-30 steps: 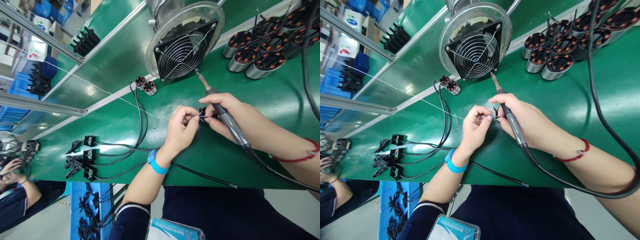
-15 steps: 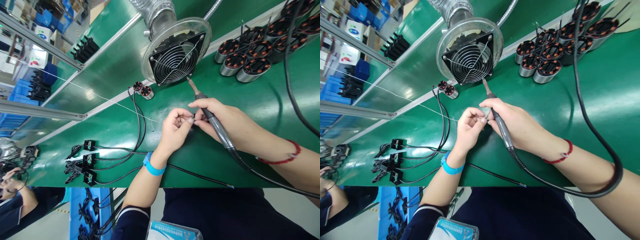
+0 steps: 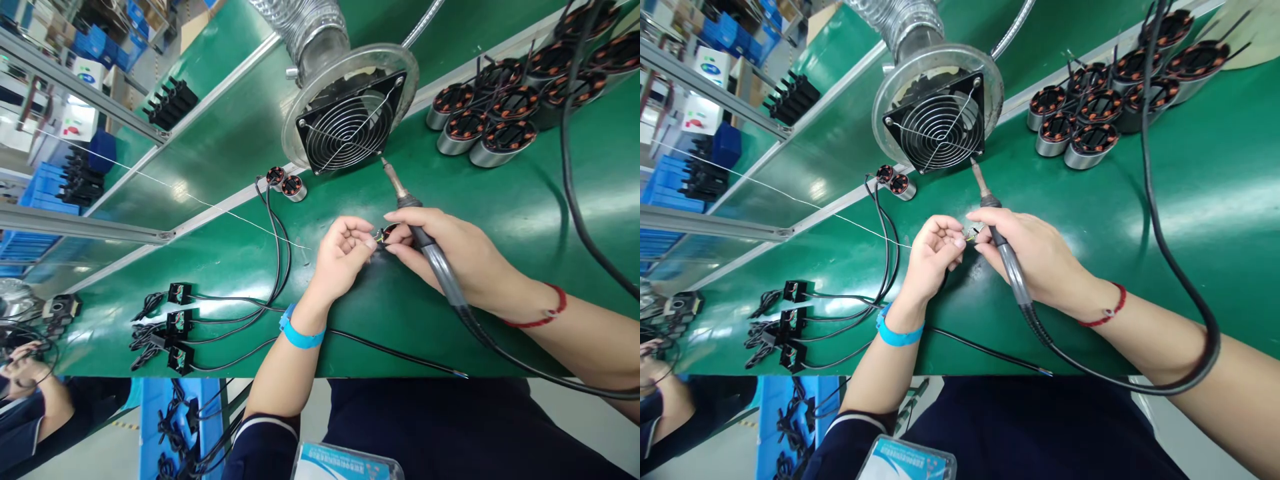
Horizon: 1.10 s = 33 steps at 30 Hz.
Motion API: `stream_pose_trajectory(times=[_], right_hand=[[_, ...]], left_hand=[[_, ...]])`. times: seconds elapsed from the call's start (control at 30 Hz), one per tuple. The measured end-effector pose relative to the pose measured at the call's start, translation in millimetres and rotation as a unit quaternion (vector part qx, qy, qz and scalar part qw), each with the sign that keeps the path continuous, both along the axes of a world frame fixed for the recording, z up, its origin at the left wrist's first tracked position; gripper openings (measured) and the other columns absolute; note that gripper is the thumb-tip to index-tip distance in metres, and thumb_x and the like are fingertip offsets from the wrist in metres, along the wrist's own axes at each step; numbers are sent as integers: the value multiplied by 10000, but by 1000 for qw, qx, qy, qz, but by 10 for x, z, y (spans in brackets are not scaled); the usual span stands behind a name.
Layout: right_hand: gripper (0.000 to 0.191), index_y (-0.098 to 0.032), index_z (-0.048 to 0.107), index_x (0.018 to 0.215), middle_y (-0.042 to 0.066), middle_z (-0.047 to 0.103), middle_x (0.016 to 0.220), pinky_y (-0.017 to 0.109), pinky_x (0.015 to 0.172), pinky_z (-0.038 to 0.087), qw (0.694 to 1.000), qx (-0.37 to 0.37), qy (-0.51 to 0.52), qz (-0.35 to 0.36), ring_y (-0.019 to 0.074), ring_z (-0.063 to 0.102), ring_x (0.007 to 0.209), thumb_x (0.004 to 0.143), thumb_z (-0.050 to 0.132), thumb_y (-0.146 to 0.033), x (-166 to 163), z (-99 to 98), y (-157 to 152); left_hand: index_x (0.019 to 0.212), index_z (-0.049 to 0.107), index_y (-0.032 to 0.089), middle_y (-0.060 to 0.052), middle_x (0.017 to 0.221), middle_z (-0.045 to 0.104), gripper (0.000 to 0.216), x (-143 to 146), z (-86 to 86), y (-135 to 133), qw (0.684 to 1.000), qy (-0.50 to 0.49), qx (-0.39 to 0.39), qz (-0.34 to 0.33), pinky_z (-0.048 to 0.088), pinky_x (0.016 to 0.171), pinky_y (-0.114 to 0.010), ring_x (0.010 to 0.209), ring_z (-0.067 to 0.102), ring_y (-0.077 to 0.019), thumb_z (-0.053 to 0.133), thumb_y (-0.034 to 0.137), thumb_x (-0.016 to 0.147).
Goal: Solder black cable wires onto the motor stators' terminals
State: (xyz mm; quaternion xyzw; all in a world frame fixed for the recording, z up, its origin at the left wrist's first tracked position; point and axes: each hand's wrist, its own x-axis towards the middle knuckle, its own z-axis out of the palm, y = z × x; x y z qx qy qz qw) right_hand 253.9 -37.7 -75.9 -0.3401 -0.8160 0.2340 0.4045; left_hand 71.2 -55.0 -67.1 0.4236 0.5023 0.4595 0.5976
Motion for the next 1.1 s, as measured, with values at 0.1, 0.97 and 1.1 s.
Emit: stream_pose_trajectory(times=[0.1, 0.97, 1.1], right_hand=[[356, -236, 523, 1296, 50, 723, 1025, 403, 898, 569, 999, -21, 4, -50, 241, 712, 967, 947, 580, -195, -3, -22, 36], [364, -306, 556, 1306, -17, 682, 848, 282, 637, 546, 991, -90, 21, 101, 156, 652, 680, 960, 525, -197, 70, -35, 106], [337, -291, 567, 1303, -17, 697, 850, 268, 642, 546, 988, -109, 37, 106, 153, 665, 691, 972, 537, -230, 33, -22, 121]], left_hand=[[871, 572, 181, 53, 642, 552, 181, -20, 49, 0, 998, 41, -52, -14, 325, 451, -190, 497, 464, -53, 705, 278, 796], [687, 620, 159, 51, 610, 549, 227, -35, 72, -8, 996, -6, -76, -43, 378, 644, -240, 577, 442, -62, 744, 349, 697], [691, 609, 158, 54, 603, 525, 288, -50, 68, -6, 995, -3, -81, -64, 355, 625, -238, 572, 427, -64, 784, 386, 705]])
